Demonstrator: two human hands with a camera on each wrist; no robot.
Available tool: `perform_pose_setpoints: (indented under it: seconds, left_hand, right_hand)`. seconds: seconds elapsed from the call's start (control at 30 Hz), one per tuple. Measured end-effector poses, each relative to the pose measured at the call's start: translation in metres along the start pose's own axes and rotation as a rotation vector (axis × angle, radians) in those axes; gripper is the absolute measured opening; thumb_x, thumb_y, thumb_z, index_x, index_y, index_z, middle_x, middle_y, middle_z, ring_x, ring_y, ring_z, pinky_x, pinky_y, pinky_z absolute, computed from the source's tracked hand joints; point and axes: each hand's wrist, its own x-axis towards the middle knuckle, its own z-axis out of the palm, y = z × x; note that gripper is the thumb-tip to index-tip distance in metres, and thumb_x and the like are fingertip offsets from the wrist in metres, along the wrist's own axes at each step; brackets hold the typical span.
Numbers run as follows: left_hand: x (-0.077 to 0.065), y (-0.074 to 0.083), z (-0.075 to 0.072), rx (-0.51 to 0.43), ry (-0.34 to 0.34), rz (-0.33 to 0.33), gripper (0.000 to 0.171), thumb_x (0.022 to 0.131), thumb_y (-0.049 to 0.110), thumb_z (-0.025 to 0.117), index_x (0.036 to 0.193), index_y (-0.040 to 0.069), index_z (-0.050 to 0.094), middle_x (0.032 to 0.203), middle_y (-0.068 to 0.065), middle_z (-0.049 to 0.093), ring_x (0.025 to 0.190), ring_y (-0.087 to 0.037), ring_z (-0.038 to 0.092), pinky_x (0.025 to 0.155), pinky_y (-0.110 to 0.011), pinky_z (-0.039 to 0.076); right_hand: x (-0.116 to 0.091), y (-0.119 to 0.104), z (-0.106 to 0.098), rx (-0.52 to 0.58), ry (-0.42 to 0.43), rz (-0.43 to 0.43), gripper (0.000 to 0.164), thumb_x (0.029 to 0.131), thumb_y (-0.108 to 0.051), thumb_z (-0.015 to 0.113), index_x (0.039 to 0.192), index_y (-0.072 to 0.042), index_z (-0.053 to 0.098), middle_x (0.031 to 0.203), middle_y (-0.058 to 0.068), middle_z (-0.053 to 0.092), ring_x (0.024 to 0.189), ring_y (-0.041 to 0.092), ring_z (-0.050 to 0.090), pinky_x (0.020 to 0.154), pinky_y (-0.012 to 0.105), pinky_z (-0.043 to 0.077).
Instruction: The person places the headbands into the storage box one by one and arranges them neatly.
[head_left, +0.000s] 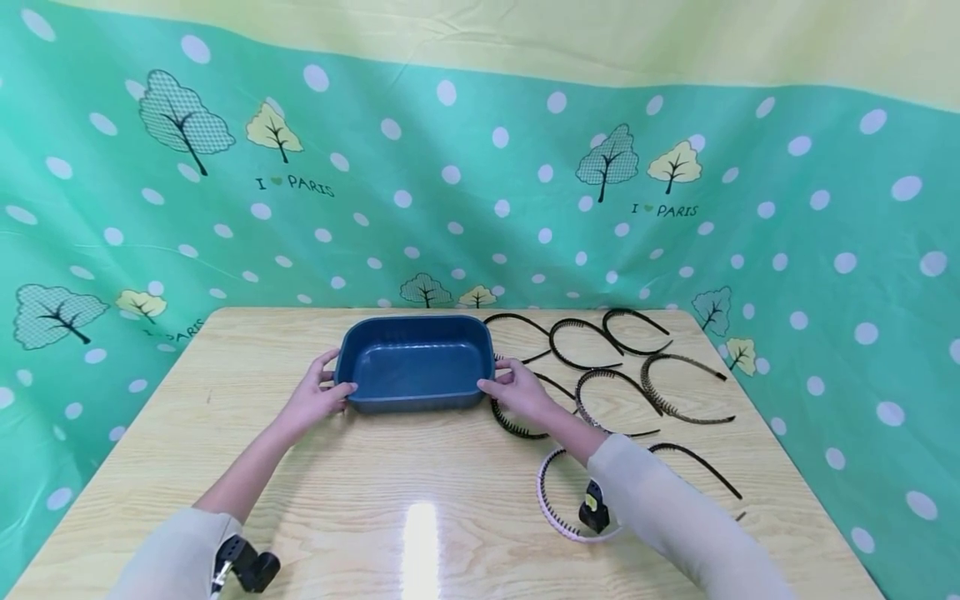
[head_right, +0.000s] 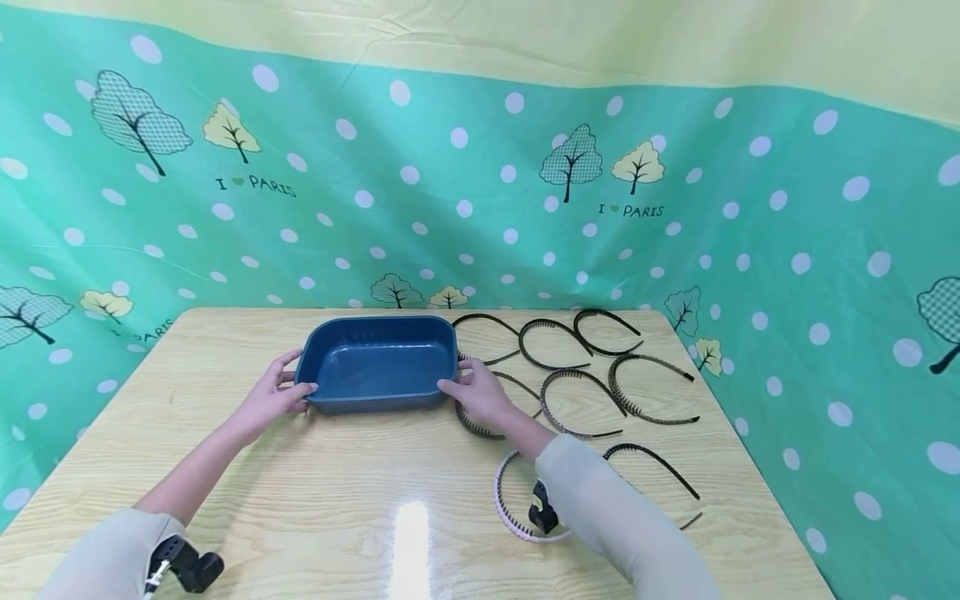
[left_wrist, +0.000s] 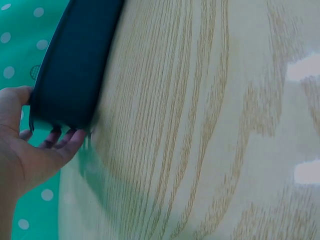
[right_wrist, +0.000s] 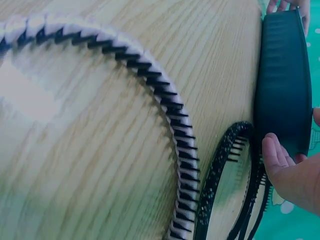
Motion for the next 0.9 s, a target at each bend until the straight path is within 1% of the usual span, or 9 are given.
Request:
perform_pose_setpoints:
  seconds: [0.07, 0.1, 0.23, 0.33, 0.47, 0.53, 0.7, 0.8, 0.9]
  left_hand:
    - [0.0, 0.0, 0.001, 0.005, 0.002, 0.001, 0.077, 0.092, 0.016, 0.056, 0.15, 0.009, 0.007, 0.133, -0.033, 0.034, 0.089, -0.021, 0.06, 0.074, -0.031, 0.055]
    - [0.0, 0.0, 0.001, 0.016, 0.003, 0.006, 0.077, 0.092, 0.016, 0.056, 0.15, 0.008, 0.007, 0.133, -0.033, 0.034, 0.092, -0.022, 0.059, 0.074, -0.03, 0.054]
    - [0.0, -0.001, 0.0, 0.056, 0.017, 0.015, 0.075, 0.093, 0.02, 0.055, 0.15, 0.008, 0.008, 0.137, -0.032, 0.033, 0.111, -0.038, 0.051, 0.074, -0.027, 0.051]
    - [0.001, -0.001, -0.002, 0.064, 0.023, 0.014, 0.075, 0.093, 0.023, 0.055, 0.151, 0.009, 0.009, 0.14, -0.032, 0.031, 0.123, -0.044, 0.042, 0.077, -0.028, 0.049]
    - [0.001, 0.002, -0.003, 0.049, 0.016, 0.004, 0.076, 0.093, 0.027, 0.055, 0.151, 0.01, 0.008, 0.142, -0.031, 0.028, 0.126, -0.045, 0.039, 0.081, -0.031, 0.05]
    - [0.001, 0.003, -0.004, 0.043, 0.015, -0.001, 0.076, 0.093, 0.027, 0.055, 0.151, 0.011, 0.008, 0.143, -0.031, 0.028, 0.127, -0.045, 0.038, 0.083, -0.034, 0.051]
    - [0.001, 0.005, -0.007, 0.039, 0.01, -0.002, 0.076, 0.093, 0.027, 0.055, 0.151, 0.01, 0.007, 0.144, -0.032, 0.026, 0.128, -0.046, 0.037, 0.091, -0.043, 0.049]
    - [0.001, 0.005, -0.007, 0.031, 0.004, -0.001, 0.076, 0.094, 0.026, 0.054, 0.151, 0.008, 0.007, 0.144, -0.033, 0.025, 0.129, -0.047, 0.036, 0.095, -0.048, 0.047]
    - [0.002, 0.005, -0.008, 0.024, 0.003, 0.002, 0.076, 0.094, 0.025, 0.054, 0.151, 0.008, 0.007, 0.144, -0.033, 0.026, 0.128, -0.047, 0.036, 0.095, -0.05, 0.046]
  right_hand:
    - [-0.001, 0.001, -0.004, -0.006, 0.006, 0.0, 0.053, 0.087, -0.03, 0.065, 0.13, -0.007, 0.047, 0.107, 0.014, 0.059, 0.091, 0.028, 0.063, 0.078, 0.036, 0.052]
    - [0.0, 0.003, -0.007, -0.008, 0.005, -0.004, 0.051, 0.087, -0.029, 0.065, 0.13, -0.007, 0.048, 0.106, 0.014, 0.06, 0.09, 0.029, 0.063, 0.078, 0.037, 0.052]
    - [0.0, 0.006, -0.019, -0.04, -0.007, -0.025, 0.046, 0.087, -0.028, 0.064, 0.126, -0.006, 0.052, 0.103, 0.013, 0.061, 0.088, 0.029, 0.063, 0.075, 0.039, 0.053]
    - [-0.002, 0.006, -0.029, -0.112, -0.006, -0.058, 0.042, 0.088, -0.028, 0.064, 0.122, -0.006, 0.056, 0.103, 0.012, 0.062, 0.086, 0.025, 0.063, 0.073, 0.036, 0.053]
    - [-0.006, 0.003, -0.046, -0.236, -0.001, -0.126, 0.038, 0.086, -0.029, 0.065, 0.117, -0.006, 0.06, 0.102, 0.01, 0.064, 0.088, 0.02, 0.061, 0.074, 0.031, 0.05]
    - [-0.007, 0.004, -0.054, -0.287, -0.023, -0.159, 0.037, 0.086, -0.029, 0.066, 0.116, -0.007, 0.062, 0.101, 0.009, 0.065, 0.09, 0.019, 0.06, 0.074, 0.03, 0.049]
    - [-0.012, 0.011, -0.078, -0.379, -0.121, -0.217, 0.035, 0.085, -0.027, 0.067, 0.114, -0.008, 0.063, 0.099, 0.007, 0.062, 0.089, 0.018, 0.058, 0.074, 0.029, 0.05]
    - [-0.016, 0.014, -0.092, -0.428, -0.167, -0.263, 0.034, 0.084, -0.025, 0.068, 0.112, -0.006, 0.063, 0.1, 0.011, 0.062, 0.089, 0.019, 0.059, 0.077, 0.03, 0.05]
    - [-0.02, 0.016, -0.106, -0.482, -0.191, -0.288, 0.034, 0.084, -0.023, 0.068, 0.111, -0.004, 0.063, 0.102, 0.015, 0.063, 0.09, 0.02, 0.059, 0.078, 0.033, 0.051]
